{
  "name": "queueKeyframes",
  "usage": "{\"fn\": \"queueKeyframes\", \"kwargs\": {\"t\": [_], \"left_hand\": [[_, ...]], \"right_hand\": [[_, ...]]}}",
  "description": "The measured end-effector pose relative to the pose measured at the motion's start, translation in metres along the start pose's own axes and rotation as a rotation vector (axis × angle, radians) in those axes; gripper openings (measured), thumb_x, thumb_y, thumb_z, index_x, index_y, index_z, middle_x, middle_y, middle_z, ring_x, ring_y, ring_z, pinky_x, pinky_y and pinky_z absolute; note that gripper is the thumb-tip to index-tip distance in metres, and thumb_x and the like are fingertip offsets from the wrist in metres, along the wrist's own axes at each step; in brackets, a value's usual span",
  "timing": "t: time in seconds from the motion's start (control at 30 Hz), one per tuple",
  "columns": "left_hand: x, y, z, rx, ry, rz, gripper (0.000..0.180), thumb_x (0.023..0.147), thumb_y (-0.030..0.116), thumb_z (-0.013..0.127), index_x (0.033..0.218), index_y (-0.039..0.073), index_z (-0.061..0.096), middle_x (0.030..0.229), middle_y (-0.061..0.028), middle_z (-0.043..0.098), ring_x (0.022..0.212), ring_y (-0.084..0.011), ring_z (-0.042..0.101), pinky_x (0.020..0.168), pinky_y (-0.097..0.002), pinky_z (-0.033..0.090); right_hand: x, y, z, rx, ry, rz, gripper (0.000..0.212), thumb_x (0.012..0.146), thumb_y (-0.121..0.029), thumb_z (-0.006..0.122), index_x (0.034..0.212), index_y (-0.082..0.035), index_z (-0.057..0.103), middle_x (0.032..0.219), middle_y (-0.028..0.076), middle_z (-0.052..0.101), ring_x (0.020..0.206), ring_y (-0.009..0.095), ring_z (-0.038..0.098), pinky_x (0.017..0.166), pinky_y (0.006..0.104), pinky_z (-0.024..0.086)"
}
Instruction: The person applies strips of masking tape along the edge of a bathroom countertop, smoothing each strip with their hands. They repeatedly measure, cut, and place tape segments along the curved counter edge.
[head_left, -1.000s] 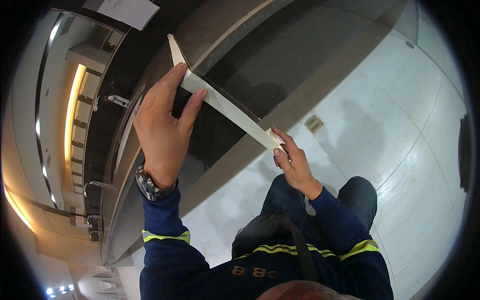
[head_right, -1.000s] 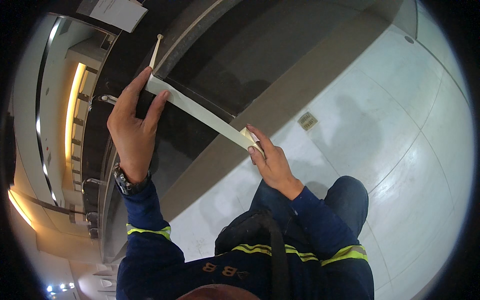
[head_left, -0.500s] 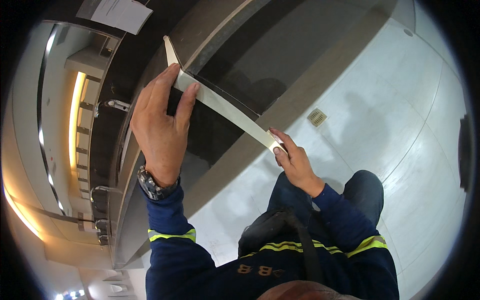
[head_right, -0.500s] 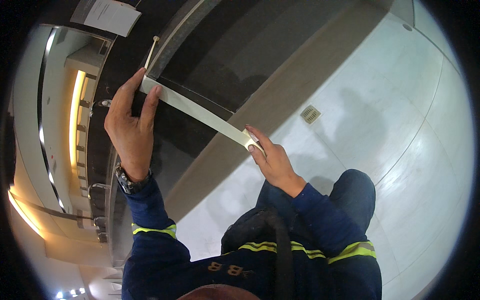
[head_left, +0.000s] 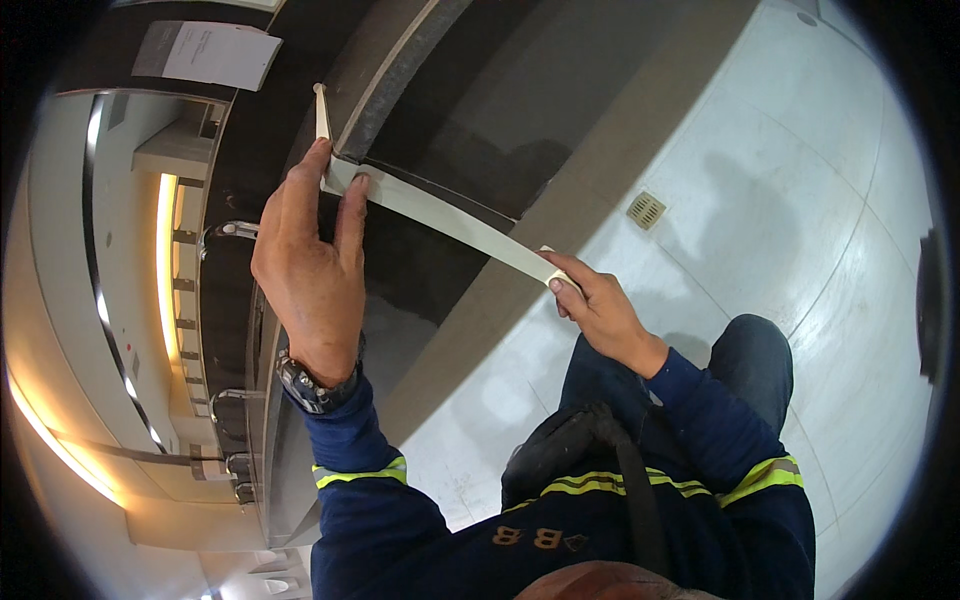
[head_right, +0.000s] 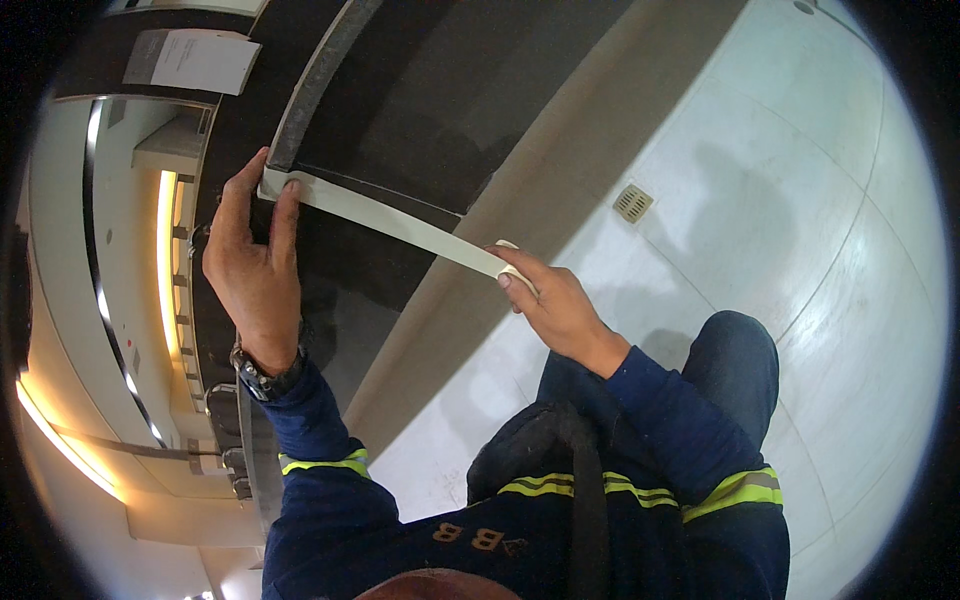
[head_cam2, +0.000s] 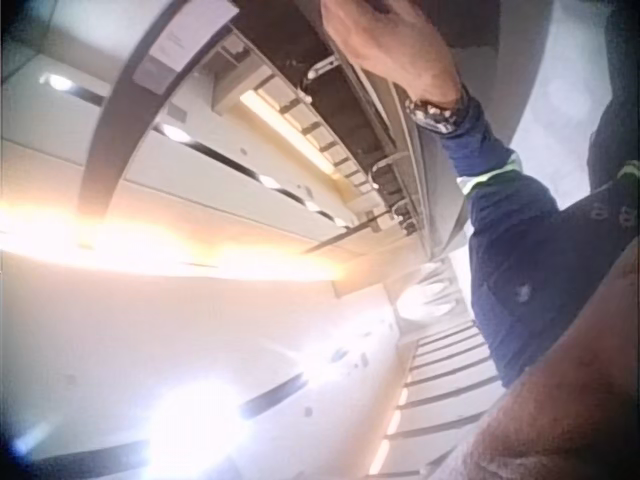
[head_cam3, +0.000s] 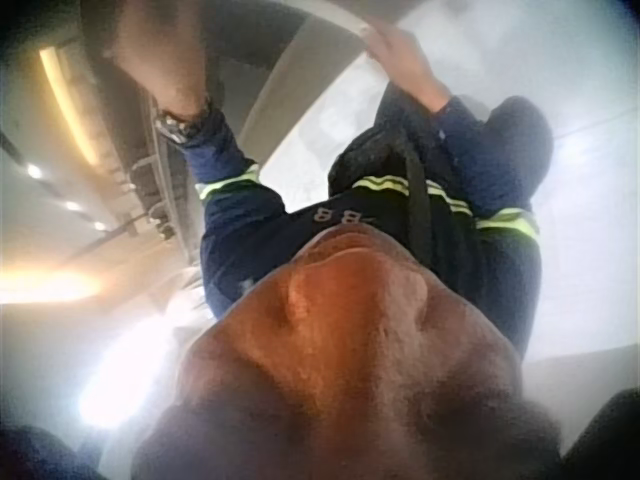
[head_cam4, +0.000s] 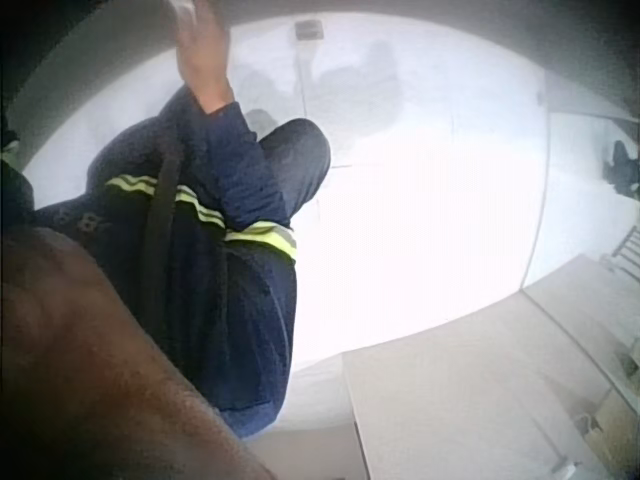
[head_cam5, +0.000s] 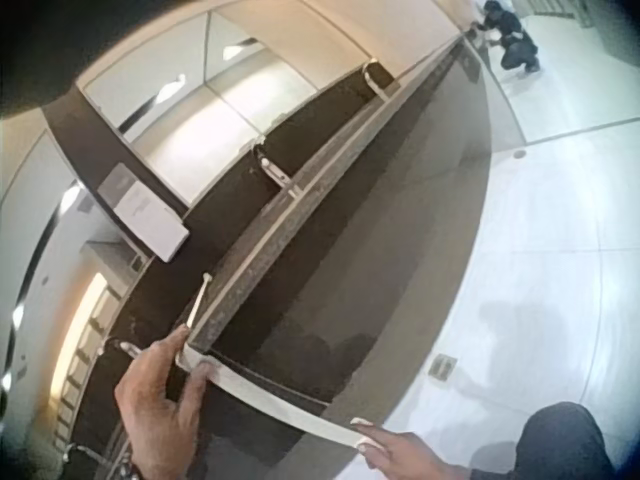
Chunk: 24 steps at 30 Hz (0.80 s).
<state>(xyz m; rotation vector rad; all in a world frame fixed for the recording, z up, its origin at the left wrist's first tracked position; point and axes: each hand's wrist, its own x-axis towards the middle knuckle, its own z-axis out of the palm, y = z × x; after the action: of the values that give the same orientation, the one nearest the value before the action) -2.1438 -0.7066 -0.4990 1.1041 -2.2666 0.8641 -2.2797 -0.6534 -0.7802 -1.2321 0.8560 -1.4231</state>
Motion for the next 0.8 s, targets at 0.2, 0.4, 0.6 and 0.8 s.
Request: {"fn": "queueKeyframes", "kwargs": {"t": [0.2,0.4,0.6,0.8], "left_hand": [[-0.002,-0.001,0.002,0.137,0.021,0.064,0.036,0.092,0.013,0.079,0.126,0.004,0.071,0.108,-0.016,0.075,0.094,-0.0301,0.073,0.081,-0.038,0.057],[0.001,-0.002,0.003,0.158,0.06,0.171,0.037,0.091,0.008,0.078,0.126,0.004,0.069,0.099,-0.0143,0.073,0.085,-0.0292,0.071,0.075,-0.0383,0.056],[0.006,0.004,0.0,0.184,0.042,0.154,0.033,0.092,0.008,0.077,0.124,0.004,0.07,0.096,-0.0122,0.073,0.082,-0.0253,0.07,0.072,-0.0363,0.055],[0.006,0.004,-0.003,0.226,-0.026,0.117,0.031,0.097,0.016,0.075,0.126,0.006,0.07,0.1,-0.0116,0.074,0.086,-0.0229,0.071,0.074,-0.0358,0.055]], "right_hand": [[-0.003,0.0,0.008,-0.002,-0.062,-0.041,0.042,0.111,-0.025,0.051,0.149,-0.008,0.054,0.08,0.015,0.068,0.067,0.023,0.066,0.069,0.0357,0.053],[-0.002,-0.003,0.007,-0.017,-0.035,-0.068,0.041,0.111,-0.024,0.051,0.149,-0.007,0.054,0.083,0.016,0.069,0.068,0.024,0.068,0.068,0.0348,0.054],[0.003,-0.015,0.003,0.125,-0.042,-0.008,0.045,0.109,-0.023,0.054,0.15,-0.004,0.053,0.084,0.007,0.064,0.071,0.012,0.058,0.07,0.0292,0.051],[0.037,-0.021,-0.013,0.054,-0.126,0.146,0.045,0.107,-0.022,0.05,0.148,-0.002,0.053,0.091,0.011,0.07,0.076,0.017,0.067,0.072,0.0317,0.054]]}}
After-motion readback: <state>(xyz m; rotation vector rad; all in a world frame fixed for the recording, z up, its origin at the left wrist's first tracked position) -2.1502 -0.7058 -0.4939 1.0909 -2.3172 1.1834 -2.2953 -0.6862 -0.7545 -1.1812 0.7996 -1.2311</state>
